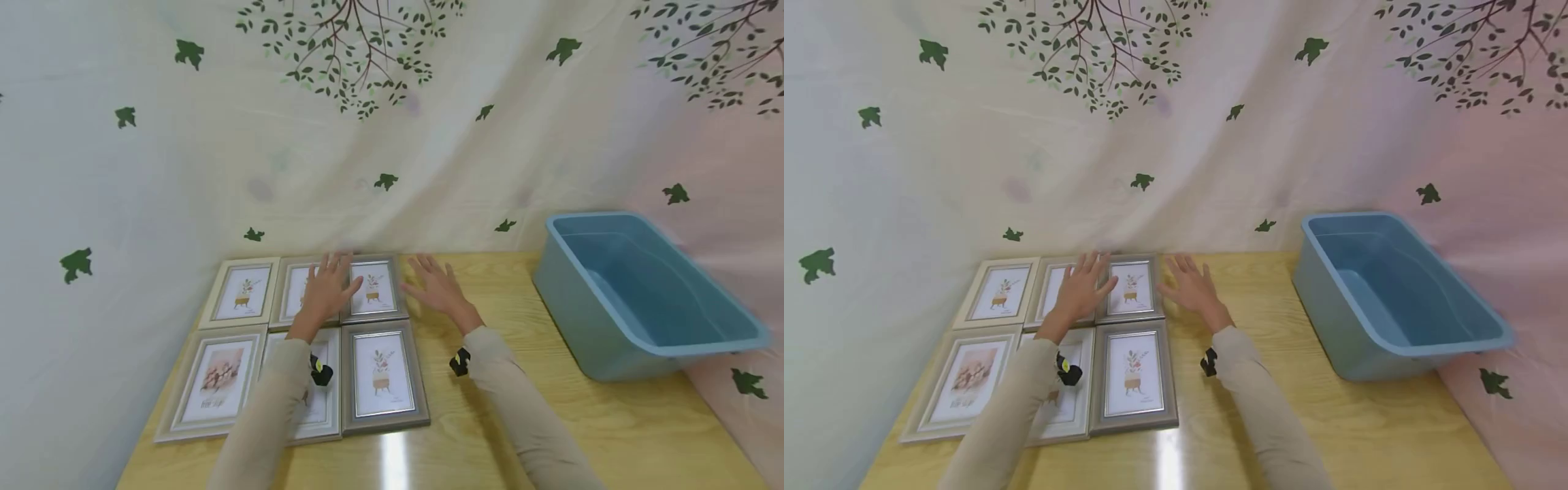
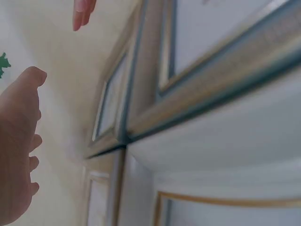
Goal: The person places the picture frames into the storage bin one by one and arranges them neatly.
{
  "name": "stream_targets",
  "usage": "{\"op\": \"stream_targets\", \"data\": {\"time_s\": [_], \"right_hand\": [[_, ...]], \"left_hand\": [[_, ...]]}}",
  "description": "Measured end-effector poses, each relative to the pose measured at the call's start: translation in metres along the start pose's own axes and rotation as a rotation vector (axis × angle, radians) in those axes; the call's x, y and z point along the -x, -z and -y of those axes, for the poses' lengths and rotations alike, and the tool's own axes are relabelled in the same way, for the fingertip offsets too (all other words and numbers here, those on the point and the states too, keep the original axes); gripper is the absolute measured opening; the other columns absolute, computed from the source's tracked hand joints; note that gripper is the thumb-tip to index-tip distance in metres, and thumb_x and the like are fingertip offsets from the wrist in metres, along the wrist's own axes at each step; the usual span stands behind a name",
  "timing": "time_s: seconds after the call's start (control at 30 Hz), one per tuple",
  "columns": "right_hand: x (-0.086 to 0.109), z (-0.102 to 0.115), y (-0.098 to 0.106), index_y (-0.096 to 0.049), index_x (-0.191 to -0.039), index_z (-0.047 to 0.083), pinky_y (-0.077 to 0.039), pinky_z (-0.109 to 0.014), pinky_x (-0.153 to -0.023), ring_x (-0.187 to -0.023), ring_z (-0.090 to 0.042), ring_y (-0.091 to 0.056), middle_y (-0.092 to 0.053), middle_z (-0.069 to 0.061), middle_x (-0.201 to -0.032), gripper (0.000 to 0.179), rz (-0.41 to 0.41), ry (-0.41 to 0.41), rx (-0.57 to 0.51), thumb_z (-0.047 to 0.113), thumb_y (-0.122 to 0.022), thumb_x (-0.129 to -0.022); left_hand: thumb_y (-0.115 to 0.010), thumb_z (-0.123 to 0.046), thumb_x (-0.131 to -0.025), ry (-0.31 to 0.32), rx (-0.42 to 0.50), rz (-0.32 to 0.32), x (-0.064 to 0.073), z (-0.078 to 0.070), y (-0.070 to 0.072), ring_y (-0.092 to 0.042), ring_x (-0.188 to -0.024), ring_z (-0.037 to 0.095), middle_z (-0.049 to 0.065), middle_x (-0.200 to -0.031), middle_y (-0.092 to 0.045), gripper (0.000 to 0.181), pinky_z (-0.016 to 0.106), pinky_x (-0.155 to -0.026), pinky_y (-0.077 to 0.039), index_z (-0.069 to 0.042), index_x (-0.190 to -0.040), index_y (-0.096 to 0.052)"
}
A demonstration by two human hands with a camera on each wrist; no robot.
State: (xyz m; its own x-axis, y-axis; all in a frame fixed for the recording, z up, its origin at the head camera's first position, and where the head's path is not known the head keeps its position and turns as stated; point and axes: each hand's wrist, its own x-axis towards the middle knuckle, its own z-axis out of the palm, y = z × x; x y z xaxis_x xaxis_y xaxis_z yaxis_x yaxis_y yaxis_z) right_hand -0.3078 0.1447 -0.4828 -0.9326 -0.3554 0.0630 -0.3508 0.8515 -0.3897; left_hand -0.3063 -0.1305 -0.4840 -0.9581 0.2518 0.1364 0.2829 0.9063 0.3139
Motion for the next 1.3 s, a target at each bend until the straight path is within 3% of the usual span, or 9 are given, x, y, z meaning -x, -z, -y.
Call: {"op": "stream_targets", "data": {"time_s": [0.13, 0.3, 0.4, 0.63, 0.83, 0.97, 1.07, 1.3], "right_hand": [[-0.006, 0.006, 0.013, -0.025, -0.163, 0.018, -0.004, -0.068, -0.124, -0.158, -0.035, -0.013, -0.018, -0.012, -0.170, 0.075, 0.024, 0.025, -0.012, 0.055, -0.049, -0.102], [-0.015, 0.003, 0.053, -0.023, -0.164, 0.019, -0.006, -0.067, -0.124, -0.158, -0.036, -0.013, -0.019, -0.013, -0.170, 0.077, 0.068, 0.028, 0.009, 0.058, -0.048, -0.102], [-0.015, -0.005, 0.083, -0.020, -0.164, 0.020, -0.007, -0.066, -0.125, -0.159, -0.035, -0.012, -0.017, -0.013, -0.171, 0.079, 0.088, 0.014, 0.000, 0.058, -0.048, -0.102], [0.001, -0.034, 0.158, -0.020, -0.164, 0.011, -0.018, -0.067, -0.122, -0.156, -0.043, -0.014, -0.013, -0.021, -0.170, 0.078, 0.092, 0.000, -0.051, 0.045, -0.056, -0.103], [0.028, -0.070, 0.225, -0.010, -0.165, 0.014, -0.018, -0.070, -0.120, -0.155, -0.047, -0.010, -0.005, -0.021, -0.171, 0.083, 0.105, -0.129, -0.040, 0.048, -0.054, -0.103], [0.051, -0.107, 0.264, -0.007, -0.165, 0.013, -0.018, -0.074, -0.116, -0.151, -0.054, -0.013, -0.006, -0.025, -0.169, 0.086, 0.088, -0.202, 0.006, 0.049, -0.054, -0.103], [0.069, -0.138, 0.284, -0.008, -0.164, 0.010, -0.020, -0.077, -0.112, -0.147, -0.059, -0.017, -0.009, -0.031, -0.167, 0.086, 0.078, -0.240, 0.042, 0.048, -0.054, -0.102], [0.112, -0.206, 0.309, -0.014, -0.159, -0.007, -0.032, -0.080, -0.102, -0.134, -0.068, -0.028, -0.019, -0.045, -0.156, 0.080, 0.118, -0.247, 0.112, 0.024, -0.061, -0.101]], "left_hand": [[-0.042, -0.053, -0.105, 0.016, 0.096, -0.026, 0.001, -0.004, 0.011, -0.017, -0.155, 0.045, 0.019, -0.168, -0.024, 0.070, 0.069, -0.122, -0.015, -0.015, -0.162, -0.028], [-0.044, -0.050, -0.105, 0.021, 0.290, -0.056, -0.003, -0.019, 0.018, -0.017, -0.156, 0.043, 0.019, -0.167, -0.025, 0.069, 0.065, -0.124, -0.016, -0.014, -0.162, -0.027], [-0.046, -0.047, -0.105, 0.023, 0.480, -0.043, -0.005, -0.033, 0.019, -0.018, -0.157, 0.039, 0.015, -0.168, -0.025, 0.068, 0.060, -0.126, -0.017, -0.017, -0.163, -0.025], [-0.049, -0.036, -0.106, 0.066, 1.028, 0.051, -0.007, -0.067, 0.014, -0.026, -0.154, 0.035, 0.012, -0.166, -0.032, 0.064, 0.058, -0.123, -0.028, -0.020, -0.163, -0.025], [-0.047, -0.031, -0.108, 0.048, 1.305, 0.083, -0.009, -0.097, 0.004, -0.031, -0.152, 0.035, 0.013, -0.164, -0.036, 0.063, 0.055, -0.125, -0.024, -0.020, -0.164, -0.021], [-0.050, -0.024, -0.107, 0.015, 1.449, 0.059, -0.010, -0.119, -0.008, -0.034, -0.151, 0.037, 0.016, -0.161, -0.038, 0.065, 0.056, -0.124, -0.029, -0.016, -0.164, -0.019], [-0.053, -0.021, -0.105, 0.016, 1.506, 0.063, -0.010, -0.136, -0.016, -0.037, -0.149, 0.036, 0.016, -0.159, -0.041, 0.068, 0.055, -0.122, -0.032, -0.017, -0.164, -0.020], [-0.058, -0.011, -0.101, -0.023, 1.577, 0.139, -0.011, -0.169, -0.030, -0.049, -0.140, 0.038, 0.018, -0.158, -0.043, 0.072, 0.047, -0.118, -0.042, -0.020, -0.163, -0.022]]}}
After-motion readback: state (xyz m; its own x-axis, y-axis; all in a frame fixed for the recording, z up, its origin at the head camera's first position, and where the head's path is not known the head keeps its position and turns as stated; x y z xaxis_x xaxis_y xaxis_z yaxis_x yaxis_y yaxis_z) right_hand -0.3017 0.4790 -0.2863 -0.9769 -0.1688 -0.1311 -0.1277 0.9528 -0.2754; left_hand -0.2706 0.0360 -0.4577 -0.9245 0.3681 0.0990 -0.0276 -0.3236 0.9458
